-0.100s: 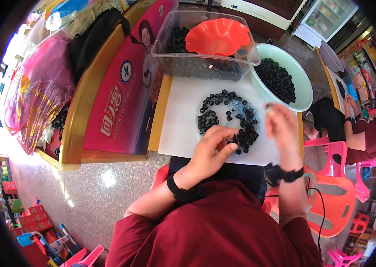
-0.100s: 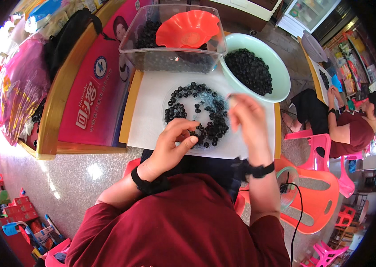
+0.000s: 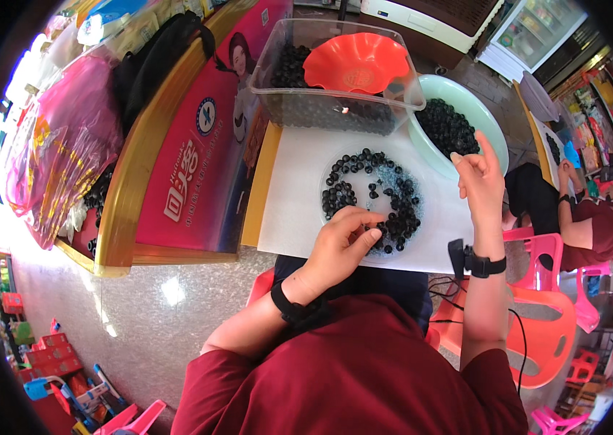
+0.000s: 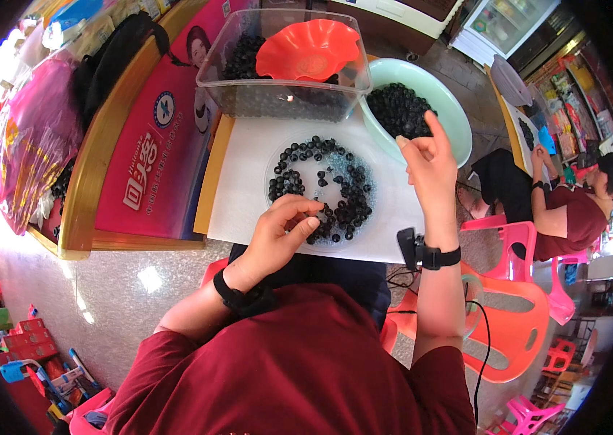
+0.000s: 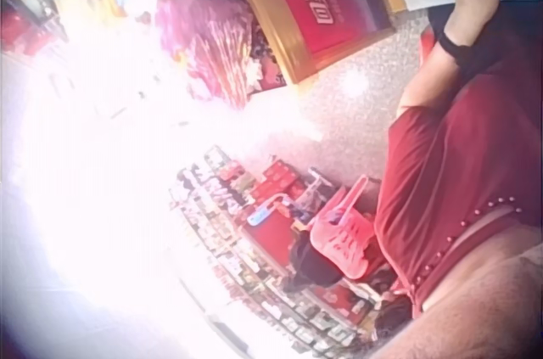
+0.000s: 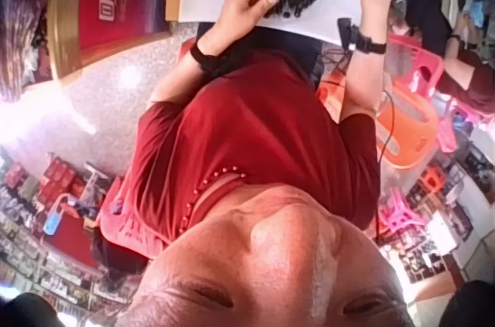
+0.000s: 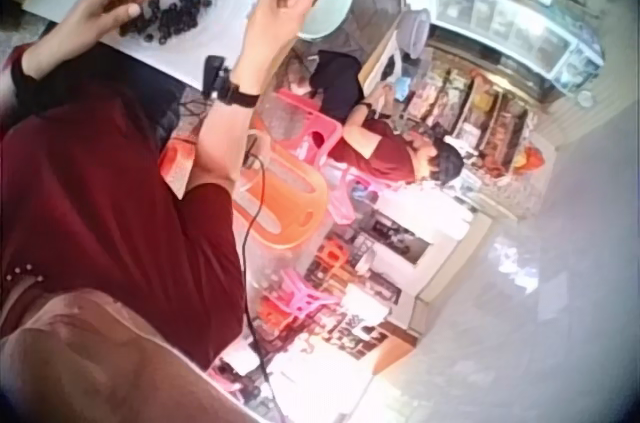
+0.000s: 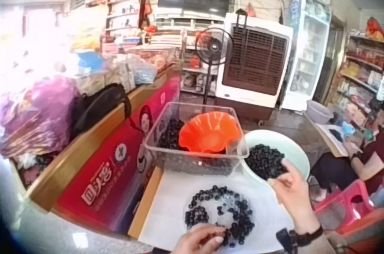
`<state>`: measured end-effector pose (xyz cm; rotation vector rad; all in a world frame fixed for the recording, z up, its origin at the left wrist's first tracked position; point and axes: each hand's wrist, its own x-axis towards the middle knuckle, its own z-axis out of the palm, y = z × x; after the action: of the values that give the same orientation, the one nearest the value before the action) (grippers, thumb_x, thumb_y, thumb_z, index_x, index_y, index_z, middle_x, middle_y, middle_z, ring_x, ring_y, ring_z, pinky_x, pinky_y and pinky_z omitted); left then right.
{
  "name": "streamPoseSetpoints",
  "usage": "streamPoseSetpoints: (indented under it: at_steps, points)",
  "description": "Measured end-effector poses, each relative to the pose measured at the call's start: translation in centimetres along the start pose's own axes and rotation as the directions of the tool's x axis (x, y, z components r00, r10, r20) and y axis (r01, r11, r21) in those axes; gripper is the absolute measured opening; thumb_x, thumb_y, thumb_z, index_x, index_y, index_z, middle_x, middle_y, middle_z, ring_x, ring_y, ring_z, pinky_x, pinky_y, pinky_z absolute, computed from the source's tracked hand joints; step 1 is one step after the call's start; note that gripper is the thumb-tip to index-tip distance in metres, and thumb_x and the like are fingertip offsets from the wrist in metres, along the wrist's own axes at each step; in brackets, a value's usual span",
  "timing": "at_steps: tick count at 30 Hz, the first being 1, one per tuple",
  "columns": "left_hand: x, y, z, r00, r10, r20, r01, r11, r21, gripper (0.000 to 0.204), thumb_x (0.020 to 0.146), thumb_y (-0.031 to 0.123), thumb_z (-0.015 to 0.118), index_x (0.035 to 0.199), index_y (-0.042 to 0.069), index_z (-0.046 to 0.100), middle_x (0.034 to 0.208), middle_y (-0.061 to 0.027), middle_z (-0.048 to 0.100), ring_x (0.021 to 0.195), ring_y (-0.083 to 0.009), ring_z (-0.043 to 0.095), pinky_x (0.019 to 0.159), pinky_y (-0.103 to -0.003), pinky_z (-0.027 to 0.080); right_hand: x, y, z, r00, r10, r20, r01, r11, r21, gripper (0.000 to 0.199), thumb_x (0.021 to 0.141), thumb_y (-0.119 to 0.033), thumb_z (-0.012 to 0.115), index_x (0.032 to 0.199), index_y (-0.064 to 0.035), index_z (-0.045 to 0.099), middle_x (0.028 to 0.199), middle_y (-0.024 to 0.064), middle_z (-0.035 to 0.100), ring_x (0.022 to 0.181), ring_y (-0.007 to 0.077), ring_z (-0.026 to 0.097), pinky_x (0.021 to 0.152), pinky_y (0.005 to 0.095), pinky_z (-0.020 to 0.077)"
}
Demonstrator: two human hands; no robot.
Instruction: Manually sorting and processing small black round objects at a table.
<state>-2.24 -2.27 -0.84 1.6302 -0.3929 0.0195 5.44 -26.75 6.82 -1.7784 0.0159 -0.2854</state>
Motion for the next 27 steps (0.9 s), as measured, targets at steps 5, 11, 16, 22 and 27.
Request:
streamPoseSetpoints:
  at_steps: [5, 11, 16, 22, 27]
  points:
    - [0.2, -0.5, 0.2, 0.998, -0.051, -0.03, 0.05, 0.998, -0.049, 0.016, 0.093, 0.008, 0.065, 0.108, 0.002, 0.069, 0.101, -0.0058, 0.062, 0.088, -0.0136, 0.06, 0.075, -0.025, 0.049, 0.7, 3.1, 1.6, 0.948, -0.154, 0.28, 0.272, 0.849, -0.452, 0.029, 0.088, -0.014, 0.068, 0.116, -0.009, 0.067, 0.082, 0.0056, 0.065, 0.071, 0.0186, 0.063, 0.064, 0.0309, 0.0501]
    - [0.1, -0.7, 0.2, 0.997, -0.074, -0.02, 0.074, 0.997, -0.031, 0.014, 0.093, 0.007, 0.066, 0.106, 0.003, 0.07, 0.095, -0.0039, 0.064, 0.083, -0.0119, 0.06, 0.072, -0.024, 0.05, 0.9, 6.4, 5.7, 0.834, -0.067, 0.547, 0.473, 0.596, -0.649, 0.015, 0.087, -0.016, 0.063, 0.097, -0.0101, 0.072, 0.094, 0.0126, 0.067, 0.087, 0.0347, 0.064, 0.076, 0.0434, 0.0522]
    - [0.2, -1.0, 0.2, 0.998, -0.059, -0.019, 0.058, 0.998, -0.014, 0.013, 0.092, 0.007, 0.066, 0.104, 0.003, 0.071, 0.094, -0.0041, 0.064, 0.079, -0.012, 0.06, 0.069, -0.024, 0.049, 1.2, 5.9, 6.5, 0.81, 0.009, 0.587, 0.494, 0.528, -0.69, 0.017, 0.088, -0.016, 0.062, 0.101, -0.0106, 0.071, 0.096, 0.0119, 0.066, 0.088, 0.0346, 0.065, 0.077, 0.0443, 0.0525]
    - [0.2, -0.9, 0.3, 0.999, -0.043, -0.021, 0.043, 0.999, 0.011, 0.013, 0.092, 0.006, 0.067, 0.104, 0.003, 0.071, 0.093, -0.0046, 0.064, 0.078, -0.0127, 0.06, 0.067, -0.025, 0.049, 0.3, 5.6, 7.0, 0.796, -0.044, 0.603, 0.464, 0.684, -0.563, 0.02, 0.087, -0.018, 0.062, 0.104, -0.0108, 0.069, 0.097, 0.0114, 0.066, 0.087, 0.0333, 0.065, 0.074, 0.0437, 0.0528]
    - [0.3, -1.2, 0.2, 0.999, 0.025, -0.037, -0.023, 0.998, 0.053, 0.012, 0.093, 0.006, 0.066, 0.103, 0.002, 0.07, 0.091, -0.0039, 0.063, 0.074, -0.0119, 0.06, 0.064, -0.024, 0.05, -0.2, 5.9, 7.7, 0.773, -0.01, 0.634, 0.511, 0.602, -0.613, 0.017, 0.085, -0.019, 0.064, 0.097, -0.0081, 0.068, 0.087, 0.0122, 0.066, 0.083, 0.0326, 0.066, 0.072, 0.0437, 0.0525]
